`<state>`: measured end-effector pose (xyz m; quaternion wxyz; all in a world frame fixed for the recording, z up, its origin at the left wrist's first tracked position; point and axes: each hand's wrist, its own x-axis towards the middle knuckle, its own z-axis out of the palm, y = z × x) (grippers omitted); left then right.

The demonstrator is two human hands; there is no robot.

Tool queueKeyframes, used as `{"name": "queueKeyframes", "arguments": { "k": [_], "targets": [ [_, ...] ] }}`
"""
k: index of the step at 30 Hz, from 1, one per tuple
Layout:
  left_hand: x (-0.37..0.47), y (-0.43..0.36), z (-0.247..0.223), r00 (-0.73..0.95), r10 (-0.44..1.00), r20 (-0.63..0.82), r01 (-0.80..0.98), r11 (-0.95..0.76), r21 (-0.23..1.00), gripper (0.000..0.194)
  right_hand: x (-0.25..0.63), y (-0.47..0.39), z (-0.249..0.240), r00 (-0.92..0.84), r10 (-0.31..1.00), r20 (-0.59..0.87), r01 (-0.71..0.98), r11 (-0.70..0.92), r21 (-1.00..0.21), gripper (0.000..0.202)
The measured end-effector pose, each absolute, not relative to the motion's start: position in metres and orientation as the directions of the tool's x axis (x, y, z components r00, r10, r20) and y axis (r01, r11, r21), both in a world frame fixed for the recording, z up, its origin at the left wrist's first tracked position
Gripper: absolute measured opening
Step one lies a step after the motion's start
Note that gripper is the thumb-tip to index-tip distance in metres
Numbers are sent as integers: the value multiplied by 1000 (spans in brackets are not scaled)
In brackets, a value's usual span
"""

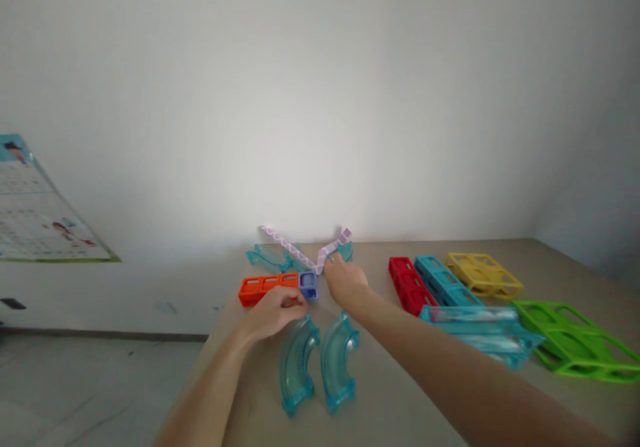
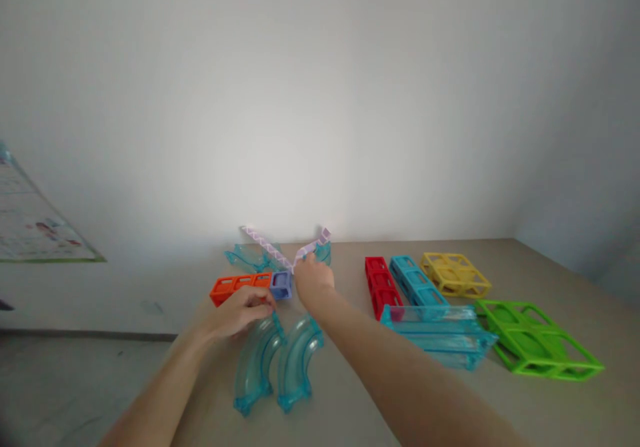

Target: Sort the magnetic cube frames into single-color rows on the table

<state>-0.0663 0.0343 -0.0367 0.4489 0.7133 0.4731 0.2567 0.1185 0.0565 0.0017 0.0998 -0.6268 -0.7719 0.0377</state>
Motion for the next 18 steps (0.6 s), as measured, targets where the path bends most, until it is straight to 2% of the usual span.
{"name": "queueKeyframes", "arguments": {
  "k": [4,7,10,12,15,17,18],
  "targets": [
    [-65,38,-40,339,941,14,335,-134,933,24,118,79,1,-182,972,147,952,212,-221,31],
    [-62,40,-43,290,957,3,228,-72,971,34,122,72,2,-187,952,244,937,247,-247,22],
    [-58,40,-41,267,963,-45,98,20,995,51,125,54,-2,-276,894,354,885,380,-269,16],
    [-56,39,-38,304,948,-97,-79,127,989,61,125,42,-6,-402,826,395,809,523,-269,17],
    [-52,37,-33,321,944,-80,-327,190,926,55,125,30,-14,-574,674,465,608,731,-309,23],
    [-50,36,-32,238,971,-19,-377,111,920,45,123,25,-18,-590,589,552,432,808,-399,24],
    [-49,35,-33,191,982,5,-382,70,922,40,120,24,-19,-554,587,591,356,808,-469,22]
  ]
}}
